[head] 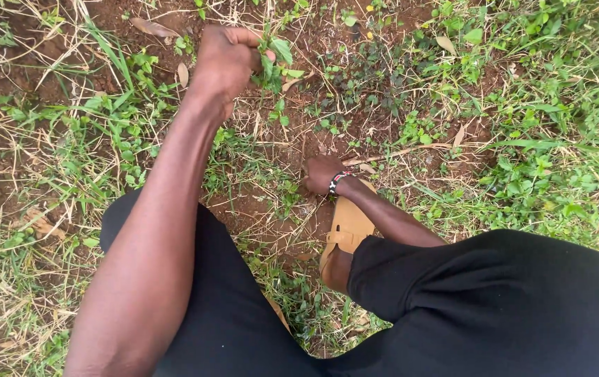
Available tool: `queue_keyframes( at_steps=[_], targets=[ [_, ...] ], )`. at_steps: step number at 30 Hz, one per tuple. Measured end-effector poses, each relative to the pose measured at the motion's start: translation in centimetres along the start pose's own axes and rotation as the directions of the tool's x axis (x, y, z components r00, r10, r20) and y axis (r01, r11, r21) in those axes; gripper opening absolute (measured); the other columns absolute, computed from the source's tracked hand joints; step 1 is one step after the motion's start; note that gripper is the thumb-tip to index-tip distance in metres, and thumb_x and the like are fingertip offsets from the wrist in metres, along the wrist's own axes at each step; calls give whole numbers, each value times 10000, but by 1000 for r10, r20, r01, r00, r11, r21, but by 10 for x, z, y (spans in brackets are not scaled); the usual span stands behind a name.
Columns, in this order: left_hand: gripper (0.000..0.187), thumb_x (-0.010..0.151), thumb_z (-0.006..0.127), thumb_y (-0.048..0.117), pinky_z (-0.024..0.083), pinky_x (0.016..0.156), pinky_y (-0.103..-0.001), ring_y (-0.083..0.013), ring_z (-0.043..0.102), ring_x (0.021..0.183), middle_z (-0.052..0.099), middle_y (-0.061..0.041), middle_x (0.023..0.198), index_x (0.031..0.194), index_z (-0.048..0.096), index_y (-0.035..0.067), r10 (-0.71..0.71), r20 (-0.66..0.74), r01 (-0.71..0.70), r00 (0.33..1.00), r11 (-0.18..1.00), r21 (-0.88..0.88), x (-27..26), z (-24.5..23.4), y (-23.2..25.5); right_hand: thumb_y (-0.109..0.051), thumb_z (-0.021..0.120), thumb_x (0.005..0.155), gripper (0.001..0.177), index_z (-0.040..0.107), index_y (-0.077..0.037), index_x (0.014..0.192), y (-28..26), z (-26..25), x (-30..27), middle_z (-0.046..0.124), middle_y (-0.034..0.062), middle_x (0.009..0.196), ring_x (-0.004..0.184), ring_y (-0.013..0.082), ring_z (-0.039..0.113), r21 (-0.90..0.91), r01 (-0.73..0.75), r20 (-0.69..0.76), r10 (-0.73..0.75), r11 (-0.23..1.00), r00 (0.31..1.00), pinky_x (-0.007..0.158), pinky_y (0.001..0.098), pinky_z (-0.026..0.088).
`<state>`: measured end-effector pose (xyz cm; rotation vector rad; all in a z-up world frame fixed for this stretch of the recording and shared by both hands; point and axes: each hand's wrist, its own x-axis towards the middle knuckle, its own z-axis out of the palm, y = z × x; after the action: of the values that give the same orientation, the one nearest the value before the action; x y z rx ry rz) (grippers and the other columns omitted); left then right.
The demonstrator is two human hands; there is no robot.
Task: Pulling weeds and small plants out of the soil by hand in a garden bed.
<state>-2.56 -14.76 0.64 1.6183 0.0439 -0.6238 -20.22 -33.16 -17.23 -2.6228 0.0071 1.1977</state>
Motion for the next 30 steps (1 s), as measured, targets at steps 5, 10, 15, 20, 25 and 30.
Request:
queue_keyframes(
  at_steps=[5,10,15,20,25,30],
  targets=[
    [272,854,549,-144,624,546,-272,-100,674,652,749,-74,851,896,748,36,21,-23,-21,999,1000,0,2,0,0,-245,673,897,253,587,-21,815,20,17,16,626,171,770,743,320,628,2,58,31,-58,998,998,727,510,494],
    [284,850,536,-159,599,546,-295,-131,659,647,745,-96,849,907,757,10,38,7,-38,999,999,-24,7,-2,-4,-192,654,889,178,597,-31,839,36,19,2,646,186,833,766,341,642,116,159,-97,-148,980,984,705,509,523],
    [277,891,519,-108,649,559,-275,-96,673,642,749,-70,858,886,753,39,41,-9,-41,999,998,-48,12,9,5,-97,653,813,141,667,-62,949,58,2,0,696,173,901,873,345,675,101,-10,-250,36,995,967,764,533,539],
    [245,885,544,-113,619,538,-288,-111,660,622,760,-84,848,861,743,27,45,24,-44,999,999,-31,18,18,4,-30,607,801,180,704,-63,948,55,16,-10,701,156,908,864,318,692,135,48,-264,-11,990,965,819,505,547],
    [254,868,550,-128,624,539,-288,-105,693,649,764,-79,853,864,744,36,29,35,-27,999,998,-54,20,20,1,-103,628,843,119,693,-19,789,34,8,-23,663,174,852,809,313,661,-32,129,-233,-132,991,963,763,504,536],
    [251,884,535,-117,657,543,-283,-110,714,654,753,-79,849,896,728,42,20,-11,-20,1000,999,-49,18,13,3,-152,613,915,191,636,-4,796,30,9,-24,672,177,872,818,310,687,-301,82,10,-83,950,997,764,480,554]
  ],
)
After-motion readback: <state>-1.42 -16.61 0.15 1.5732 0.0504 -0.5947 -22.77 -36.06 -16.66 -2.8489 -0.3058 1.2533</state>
